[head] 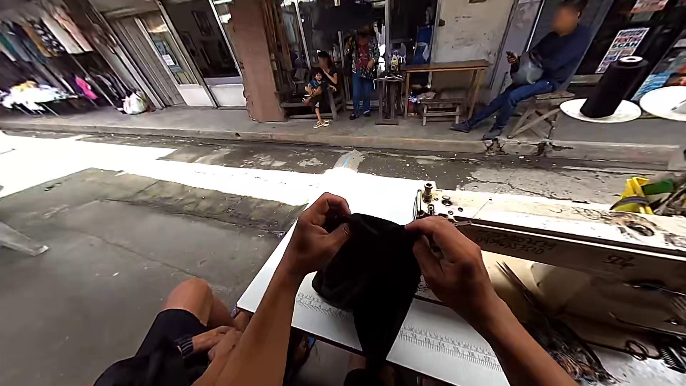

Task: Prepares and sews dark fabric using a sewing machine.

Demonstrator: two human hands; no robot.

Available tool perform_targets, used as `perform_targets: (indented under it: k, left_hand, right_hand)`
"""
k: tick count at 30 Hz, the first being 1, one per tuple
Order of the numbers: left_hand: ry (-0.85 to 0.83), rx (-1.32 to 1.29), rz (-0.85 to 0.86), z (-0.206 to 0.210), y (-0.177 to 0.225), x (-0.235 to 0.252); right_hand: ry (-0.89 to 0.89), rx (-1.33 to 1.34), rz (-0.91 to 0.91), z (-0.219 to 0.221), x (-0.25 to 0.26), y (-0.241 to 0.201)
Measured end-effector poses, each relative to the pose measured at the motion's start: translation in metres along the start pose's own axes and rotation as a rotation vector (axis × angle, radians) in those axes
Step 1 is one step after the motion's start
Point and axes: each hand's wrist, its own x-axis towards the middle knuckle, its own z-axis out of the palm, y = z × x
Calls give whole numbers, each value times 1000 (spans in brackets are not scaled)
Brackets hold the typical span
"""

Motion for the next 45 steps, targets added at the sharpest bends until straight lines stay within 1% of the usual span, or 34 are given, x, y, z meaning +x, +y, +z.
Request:
perform_targets:
  k: [1, 2, 4, 6, 8, 10, 12, 14, 16, 17, 19, 21, 23, 25, 28, 31, 34, 36, 39, 40, 42, 45]
  left_hand:
    - [-49, 65, -1, -6, 13, -2]
    - [-111, 121, -30, -9, 17, -6]
    - [-233, 143, -182, -1, 1, -25]
    - [-263, -19, -351, 13, -22, -58]
    - [-291, -171, -396, 23, -28, -81]
    - [-332, -171, -364, 29, -26, -81]
    - [-358, -107, -285, 35, -24, -81]
    - [-366, -117, -187, 37, -24, -79]
    - [-455, -153, -92, 30, -19, -72]
    - [-483, -116, -56, 29, -14, -70]
    - [-437, 104, -13, 34, -7, -72]
    - [-364, 358, -6, 40, -12, -80]
    - [-320, 485, -15, 43, -17, -87]
    - [-354, 445, -55, 43, -16, -93]
    - [-366, 274, -108, 50, -13, -96]
    - [-439, 200, -100, 51, -18, -92]
    - [-538, 116, -108, 34, -26, -81]
    - [-518, -7, -124, 18, -28, -70]
    - [-486, -217, -86, -1, -23, -53]
    - [-496, -232, -72, -3, -20, -48]
    - [-488, -109, -67, -2, -16, -45]
    - [-417, 126, -16, 12, -18, -55]
  right_hand:
    - [8, 38, 29, -3, 0, -2]
    - [-5, 64, 77, -3, -4, -2]
    - [-111, 82, 226, 4, -23, 4]
    - [-262, 128, 380, 15, -50, 17]
    - [-320, 176, 451, 23, -74, 28]
    - [-315, 234, 462, 24, -81, 35]
    - [-326, 276, 468, 17, -85, 31]
    - [-308, 319, 463, 10, -82, 25]
    - [-275, 407, 470, 4, -77, 22]
    - [-262, 457, 483, 2, -75, 21]
    - [-268, 531, 512, -1, -75, 20]
    - [-288, 578, 525, -1, -77, 19]
    - [-298, 605, 532, 0, -78, 17]
    - [-293, 613, 528, 0, -78, 17]
    - [-288, 626, 511, 1, -76, 17]
    - [-298, 641, 507, 3, -70, 14]
    - [-305, 618, 479, 0, -61, 13]
    - [-326, 579, 425, -4, -55, 15]
    - [-397, 492, 333, -9, -47, 16]
    - [-410, 446, 292, -8, -45, 16]
    - [-402, 374, 218, -4, -43, 20]
    - [-357, 339, 252, -4, -42, 22]
